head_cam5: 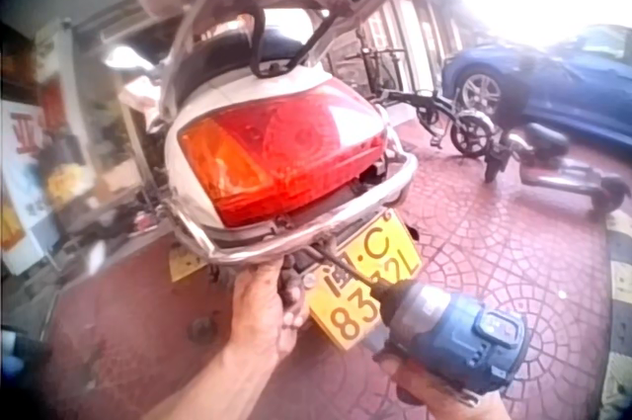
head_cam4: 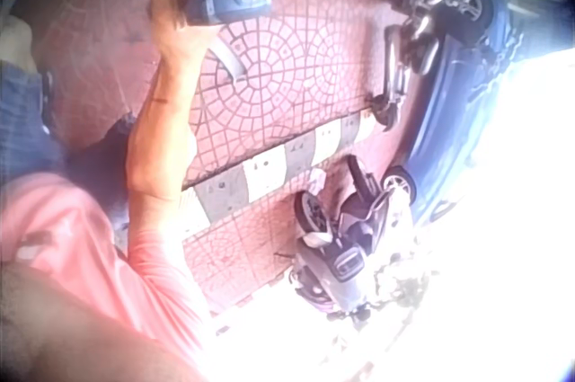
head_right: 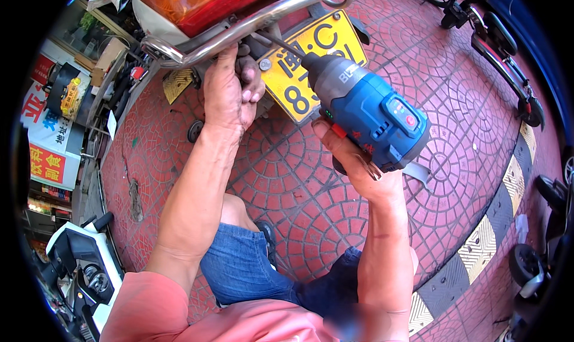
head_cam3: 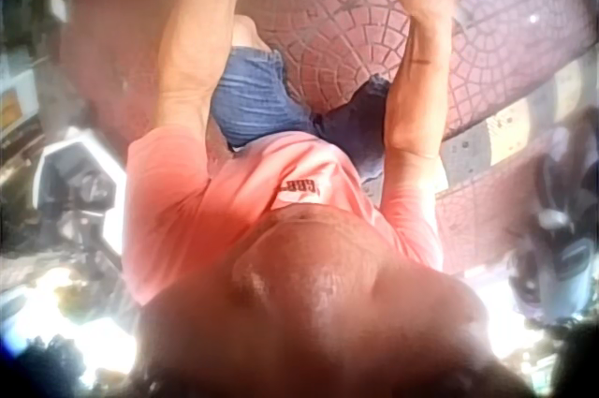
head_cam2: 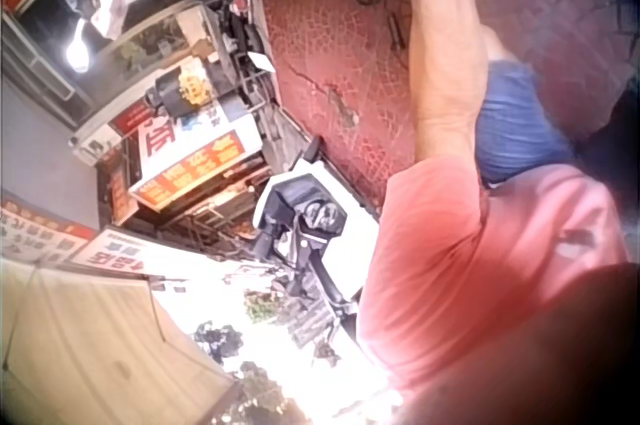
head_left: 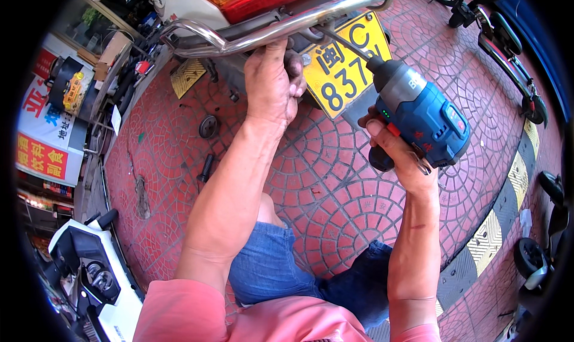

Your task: The person unscrews and removes a plastic panel from a motorcycle using a power tool, then removes screws from around a license plate to detach a light and a curved metal component.

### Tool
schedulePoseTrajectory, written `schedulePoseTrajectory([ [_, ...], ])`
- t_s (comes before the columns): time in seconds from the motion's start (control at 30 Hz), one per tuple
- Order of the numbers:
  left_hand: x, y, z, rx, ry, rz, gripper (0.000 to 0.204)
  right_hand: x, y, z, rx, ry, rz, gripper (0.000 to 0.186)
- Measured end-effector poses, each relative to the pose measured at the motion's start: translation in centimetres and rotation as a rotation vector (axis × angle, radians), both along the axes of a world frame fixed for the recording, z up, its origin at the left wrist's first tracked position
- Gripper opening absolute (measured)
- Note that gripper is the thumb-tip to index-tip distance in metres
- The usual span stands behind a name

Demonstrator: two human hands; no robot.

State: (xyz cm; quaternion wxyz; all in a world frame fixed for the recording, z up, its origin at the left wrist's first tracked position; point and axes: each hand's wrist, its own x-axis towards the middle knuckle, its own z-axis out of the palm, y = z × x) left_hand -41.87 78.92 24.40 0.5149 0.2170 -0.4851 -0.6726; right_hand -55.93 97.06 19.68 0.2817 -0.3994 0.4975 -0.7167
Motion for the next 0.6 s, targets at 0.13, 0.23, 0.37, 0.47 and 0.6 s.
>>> schedulePoseTrajectory([
  [0.13, 0.08, 0.01, 0.09, 0.002, -0.002, -0.009, 0.040, -0.20, 0.26, -0.13, 0.034, 0.072, -0.005, 0.028],
  [0.23, 0.09, 0.02, 0.08, 0.004, 0.003, -0.009, 0.040, -0.07, -0.04, -0.26, -0.002, 0.111, -0.035, 0.026],
  [0.37, 0.16, 0.00, 0.15, 0.012, -0.017, -0.009, 0.039, -0.27, -0.03, 0.34, 0.052, 0.053, -0.012, 0.023],
  [0.47, -0.18, 0.09, 0.29, 0.026, -0.029, 0.003, 0.039, -0.54, -0.08, -0.11, -0.030, 0.066, -0.033, 0.023],
  [0.6, 0.23, 0.10, 0.31, 0.005, -0.017, -0.010, 0.039, -0.36, -0.53, -0.50, -0.081, 0.125, -0.044, 0.023],
])
